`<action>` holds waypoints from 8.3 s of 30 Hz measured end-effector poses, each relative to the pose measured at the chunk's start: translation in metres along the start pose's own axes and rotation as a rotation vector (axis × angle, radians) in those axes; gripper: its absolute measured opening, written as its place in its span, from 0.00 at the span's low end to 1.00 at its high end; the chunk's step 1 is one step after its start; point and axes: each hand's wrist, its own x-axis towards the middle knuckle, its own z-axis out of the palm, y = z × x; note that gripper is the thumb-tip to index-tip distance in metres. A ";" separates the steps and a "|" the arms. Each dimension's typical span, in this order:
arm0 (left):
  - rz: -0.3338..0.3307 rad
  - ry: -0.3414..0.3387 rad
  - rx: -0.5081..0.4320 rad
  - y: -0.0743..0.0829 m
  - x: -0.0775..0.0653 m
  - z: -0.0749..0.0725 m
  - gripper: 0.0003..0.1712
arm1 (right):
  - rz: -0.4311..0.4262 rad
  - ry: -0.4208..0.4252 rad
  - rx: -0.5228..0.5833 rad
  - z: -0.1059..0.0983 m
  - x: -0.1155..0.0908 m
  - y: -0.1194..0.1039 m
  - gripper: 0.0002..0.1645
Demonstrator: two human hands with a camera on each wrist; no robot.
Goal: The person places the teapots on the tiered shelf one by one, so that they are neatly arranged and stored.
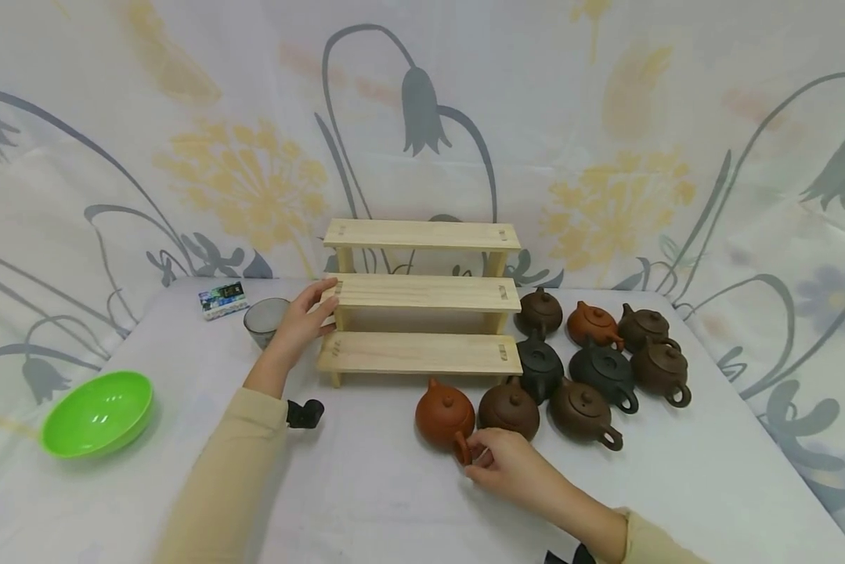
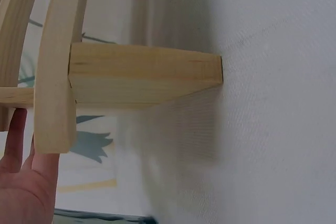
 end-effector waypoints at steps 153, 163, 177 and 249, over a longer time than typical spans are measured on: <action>0.018 -0.014 -0.079 -0.002 -0.004 -0.001 0.30 | -0.005 0.375 0.424 -0.084 0.101 -0.004 0.22; 0.005 0.009 -0.052 -0.006 -0.001 -0.001 0.29 | 0.029 0.354 0.458 -0.073 0.067 0.011 0.21; 0.018 -0.003 -0.055 -0.005 -0.002 -0.002 0.30 | 0.146 0.293 0.423 -0.054 0.018 0.020 0.20; -0.009 0.014 -0.069 -0.006 0.000 0.000 0.30 | 0.322 0.198 0.240 -0.031 -0.053 0.052 0.12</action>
